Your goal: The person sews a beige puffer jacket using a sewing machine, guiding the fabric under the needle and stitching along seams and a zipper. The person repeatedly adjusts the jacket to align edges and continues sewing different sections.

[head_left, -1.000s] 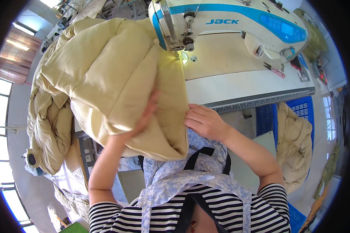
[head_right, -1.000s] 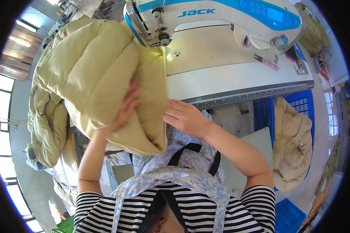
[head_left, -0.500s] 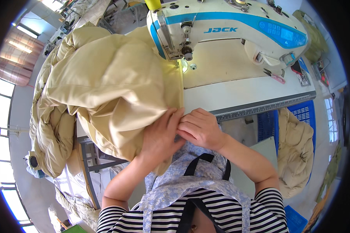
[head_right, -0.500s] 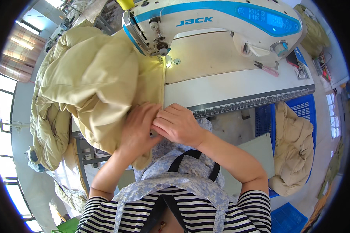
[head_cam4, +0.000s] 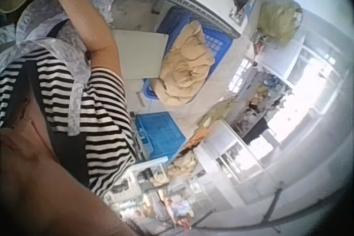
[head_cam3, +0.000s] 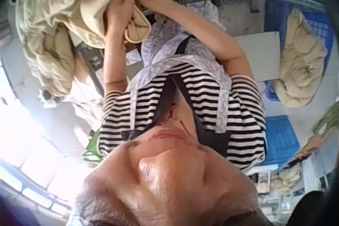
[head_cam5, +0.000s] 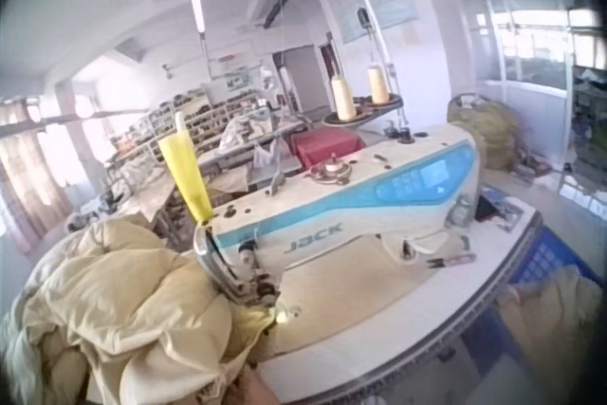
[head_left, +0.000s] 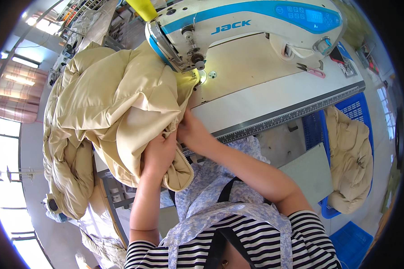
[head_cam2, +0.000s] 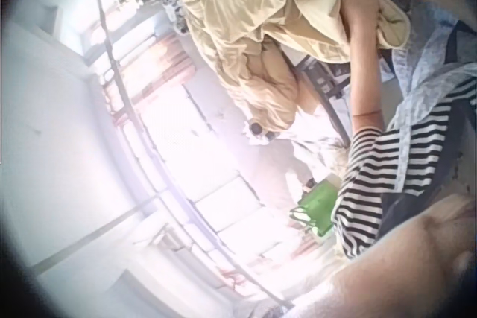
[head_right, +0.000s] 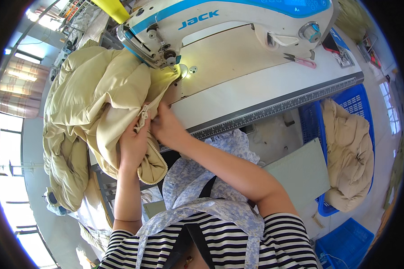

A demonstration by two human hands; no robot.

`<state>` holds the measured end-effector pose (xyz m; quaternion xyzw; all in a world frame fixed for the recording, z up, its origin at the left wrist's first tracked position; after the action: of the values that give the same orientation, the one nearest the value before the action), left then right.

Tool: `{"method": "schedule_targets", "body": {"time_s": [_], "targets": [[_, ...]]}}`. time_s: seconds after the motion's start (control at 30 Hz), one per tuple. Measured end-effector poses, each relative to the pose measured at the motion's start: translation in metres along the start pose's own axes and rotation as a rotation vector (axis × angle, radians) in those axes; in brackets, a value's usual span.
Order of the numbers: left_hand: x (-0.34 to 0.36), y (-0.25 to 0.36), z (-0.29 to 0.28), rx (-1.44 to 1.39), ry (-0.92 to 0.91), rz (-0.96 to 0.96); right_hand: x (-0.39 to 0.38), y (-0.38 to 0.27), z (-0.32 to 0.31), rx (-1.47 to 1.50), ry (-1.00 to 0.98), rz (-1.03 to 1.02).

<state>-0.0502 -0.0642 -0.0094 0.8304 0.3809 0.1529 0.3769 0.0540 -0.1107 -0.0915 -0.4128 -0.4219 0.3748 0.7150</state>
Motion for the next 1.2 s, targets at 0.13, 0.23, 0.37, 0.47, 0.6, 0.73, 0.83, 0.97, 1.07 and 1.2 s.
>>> {"method": "schedule_targets", "body": {"time_s": [0.13, 0.23, 0.37, 0.47, 0.6, 0.73, 0.83, 0.97, 1.07, 1.2], "targets": [[0.01, 0.002, -0.001, 0.08, 0.062, 0.12, 0.018, 0.023, 0.017, -0.231, -0.031, -0.092], [0.017, 0.001, -0.006, 0.085, 0.121, 0.125, 0.019, 0.03, 0.015, -0.339, -0.116, 0.013], [0.021, 0.004, -0.01, -0.043, 0.169, 0.111, 0.017, 0.034, 0.014, -0.357, -0.246, 0.073], [0.026, 0.0, -0.011, -0.167, 0.131, -0.005, 0.023, 0.038, 0.012, -0.355, -0.328, 0.103], [0.043, -0.023, -0.018, -0.381, 0.202, -0.137, 0.034, 0.039, 0.005, -0.004, -0.416, 0.317], [0.06, -0.051, -0.027, -0.376, 0.162, -0.075, 0.029, 0.013, -0.004, 0.107, -0.428, 0.393], [0.064, -0.06, -0.026, -0.332, 0.1, -0.087, 0.013, -0.02, -0.023, -0.165, -0.491, 0.424], [0.059, -0.047, -0.026, -0.145, 0.125, 0.044, 0.003, -0.045, -0.08, -0.717, -0.262, 0.216], [0.051, -0.027, -0.024, 0.133, 0.01, 0.135, 0.02, -0.046, -0.104, -0.907, -0.103, -0.393], [0.043, -0.009, -0.01, 0.29, -0.247, 0.095, 0.037, -0.037, -0.113, -1.174, -0.42, -0.604]]}}
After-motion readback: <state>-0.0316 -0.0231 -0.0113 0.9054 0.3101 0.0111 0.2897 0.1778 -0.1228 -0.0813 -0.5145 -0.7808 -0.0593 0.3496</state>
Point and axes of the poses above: each hand's wrist, its own x-axis towards the middle knuckle, its own z-axis out of the palm, y = z × x, the point moved 1 cm from there along x, towards the middle knuckle, and after that the axes turned 7 degrees about -y, right-handed, at the moved point
